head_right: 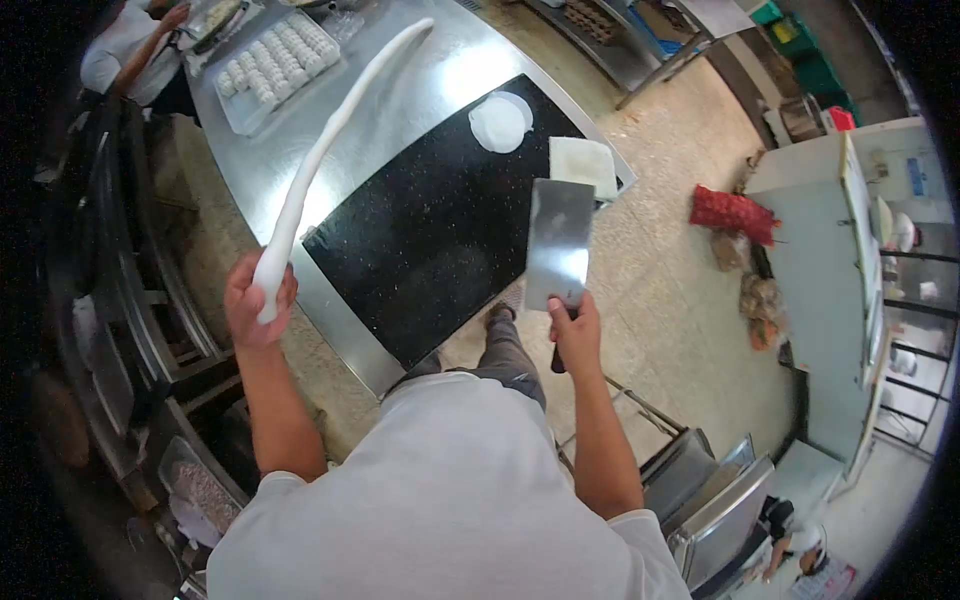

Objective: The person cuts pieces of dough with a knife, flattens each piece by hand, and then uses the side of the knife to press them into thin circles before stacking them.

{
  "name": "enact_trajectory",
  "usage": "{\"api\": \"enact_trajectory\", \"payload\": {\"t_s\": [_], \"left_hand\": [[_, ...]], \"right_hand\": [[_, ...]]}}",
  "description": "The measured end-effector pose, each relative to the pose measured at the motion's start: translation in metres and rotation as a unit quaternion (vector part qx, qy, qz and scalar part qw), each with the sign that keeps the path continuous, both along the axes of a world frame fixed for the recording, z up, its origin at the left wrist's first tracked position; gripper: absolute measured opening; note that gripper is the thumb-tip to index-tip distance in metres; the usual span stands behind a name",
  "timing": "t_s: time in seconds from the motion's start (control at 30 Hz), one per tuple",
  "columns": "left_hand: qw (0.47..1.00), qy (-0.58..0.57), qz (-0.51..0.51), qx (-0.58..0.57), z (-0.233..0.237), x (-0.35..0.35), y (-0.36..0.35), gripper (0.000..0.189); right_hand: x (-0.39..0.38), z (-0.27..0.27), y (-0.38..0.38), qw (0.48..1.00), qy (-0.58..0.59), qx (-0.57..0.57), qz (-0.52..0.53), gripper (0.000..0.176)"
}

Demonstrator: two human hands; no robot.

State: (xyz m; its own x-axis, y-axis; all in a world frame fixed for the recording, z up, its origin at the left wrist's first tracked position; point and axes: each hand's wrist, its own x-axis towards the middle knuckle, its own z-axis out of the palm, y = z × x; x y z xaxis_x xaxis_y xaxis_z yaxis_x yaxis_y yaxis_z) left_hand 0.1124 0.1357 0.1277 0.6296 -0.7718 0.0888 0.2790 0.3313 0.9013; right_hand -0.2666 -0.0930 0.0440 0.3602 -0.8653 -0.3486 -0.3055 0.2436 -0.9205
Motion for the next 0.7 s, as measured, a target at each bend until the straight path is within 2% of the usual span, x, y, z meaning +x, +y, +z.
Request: {"api": "enact_trajectory", "payload": {"t_s": [0.07,0.1,0.13,0.17,0.23,0.27,0.3,0.33,0.4,0.43,0.5,0.53,0.6,0.67,0.7], "left_hand": [[0.992,-0.006,-0.127,0.008,0.003,0.004,0.022,0.052],[0.984,-0.076,-0.153,0.041,0.007,0.005,0.019,0.040],[0.977,-0.051,-0.165,0.128,0.009,0.006,0.016,0.035],[0.984,-0.035,-0.106,0.142,0.011,-0.011,-0.003,0.027],[0.972,0.059,-0.034,0.223,-0.006,-0.024,-0.036,0.026],[0.957,-0.020,-0.002,0.290,-0.024,-0.028,-0.051,0.028],[0.921,-0.289,0.100,0.241,-0.037,-0.038,-0.060,0.031],[0.914,-0.345,0.114,0.181,-0.038,-0.046,-0.067,0.034],[0.886,-0.421,0.082,0.176,-0.058,-0.058,-0.074,0.035],[0.887,-0.420,0.079,0.175,-0.079,-0.062,-0.071,0.035],[0.786,-0.549,0.000,0.286,-0.119,-0.062,-0.060,0.041],[0.786,-0.549,-0.011,0.284,-0.123,-0.063,-0.052,0.041],[0.801,-0.545,0.063,0.241,-0.127,-0.066,-0.037,0.046],[0.812,-0.526,0.056,0.247,-0.127,-0.059,-0.025,0.045],[0.820,-0.515,0.025,0.248,-0.129,-0.055,-0.021,0.042]], "right_hand": [[0.005,0.006,0.031,1.000,0.020,0.006,0.014,0.023],[0.006,0.007,0.044,1.000,0.025,0.002,0.018,0.023],[0.009,0.005,0.054,0.999,0.034,0.004,0.027,0.023],[0.012,0.006,0.063,0.998,0.045,0.008,0.034,0.023],[0.023,0.013,0.073,0.998,0.052,0.011,0.044,0.022],[0.027,0.016,0.080,0.996,0.062,0.022,0.055,0.022],[0.030,0.017,0.085,0.996,0.065,0.022,0.057,0.022],[0.035,0.017,0.085,0.996,0.059,0.013,0.061,0.021],[0.036,0.023,0.089,0.996,0.061,0.008,0.057,0.021],[0.038,0.026,0.088,0.996,0.065,-0.004,0.067,0.021],[0.040,0.026,0.089,0.995,0.067,-0.013,0.068,0.021],[0.036,0.025,0.092,0.991,0.098,-0.041,0.084,0.021],[0.027,0.027,0.105,0.985,0.132,-0.061,0.090,0.021],[0.026,0.035,0.118,0.956,0.223,-0.110,0.153,0.023],[0.029,0.041,0.125,0.965,0.202,-0.078,0.147,0.023]]}}
